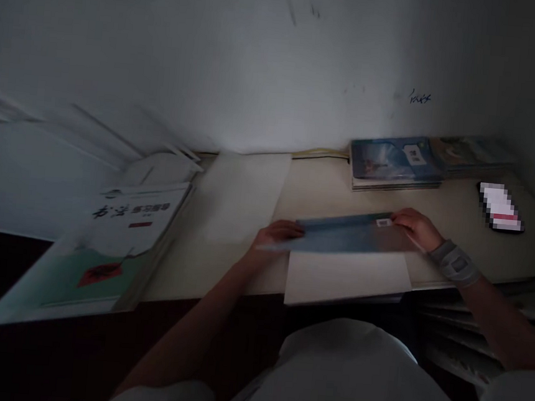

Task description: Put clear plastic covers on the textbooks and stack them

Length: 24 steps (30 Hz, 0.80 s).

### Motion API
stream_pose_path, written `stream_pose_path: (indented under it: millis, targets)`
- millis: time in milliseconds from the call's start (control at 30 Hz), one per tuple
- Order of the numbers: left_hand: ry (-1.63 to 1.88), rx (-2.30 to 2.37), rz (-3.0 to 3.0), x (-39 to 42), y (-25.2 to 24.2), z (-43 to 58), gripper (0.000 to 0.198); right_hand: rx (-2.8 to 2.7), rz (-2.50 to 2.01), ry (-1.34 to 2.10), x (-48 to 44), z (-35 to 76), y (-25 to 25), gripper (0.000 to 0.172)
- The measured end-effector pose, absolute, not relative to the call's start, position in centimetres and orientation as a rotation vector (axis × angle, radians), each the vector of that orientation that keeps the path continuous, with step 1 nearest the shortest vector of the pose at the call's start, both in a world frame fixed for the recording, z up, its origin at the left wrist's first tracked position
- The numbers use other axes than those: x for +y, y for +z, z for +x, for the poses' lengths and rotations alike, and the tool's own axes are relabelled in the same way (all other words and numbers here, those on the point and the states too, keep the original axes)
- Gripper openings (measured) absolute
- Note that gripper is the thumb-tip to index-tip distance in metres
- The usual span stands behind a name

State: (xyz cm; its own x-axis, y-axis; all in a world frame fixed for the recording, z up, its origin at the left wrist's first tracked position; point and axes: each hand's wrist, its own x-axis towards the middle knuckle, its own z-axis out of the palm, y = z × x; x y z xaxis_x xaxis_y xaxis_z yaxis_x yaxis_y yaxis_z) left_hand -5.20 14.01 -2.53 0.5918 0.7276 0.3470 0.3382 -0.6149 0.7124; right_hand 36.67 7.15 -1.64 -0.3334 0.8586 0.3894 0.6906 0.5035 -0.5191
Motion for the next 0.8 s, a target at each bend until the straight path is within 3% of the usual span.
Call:
stream_pose_path:
  millis: [267, 333, 433, 500, 633, 800]
  targets:
    - [0.495, 0.71, 3.041, 12.0, -2.2, -5.9, 0.035, -2.591, -1.281, -0.179, 4.5, 33.0, 3.4, 0.033]
    - [0.414, 0.713, 3.108, 11.7, -1.6, -5.7, 0.034, -2.687, -1.086, -0.121, 3.0, 29.1, 3.8, 0.036]
    - [0.344, 0.741, 3.09, 11.4, -1.2, -5.7, 0.034, -2.849, -0.775, 0.068, 1.2, 24.5, 2.5, 0.06]
    - [0.331, 0.76, 3.001, 11.3, -1.4, -5.9, 0.037, -2.89, -0.777, 0.139, 1.3, 23.5, 1.3, 0.067]
    - [0.463, 0.878, 2.605, 10.7, -2.3, -6.1, 0.04, -2.929, -0.967, 0.139, 3.5, 24.7, -0.1, 0.062]
    - [0.889, 1.234, 1.529, 9.0, -2.2, -5.1, 0.038, -2.883, -1.106, 0.089, 5.2, 25.5, -0.2, 0.062]
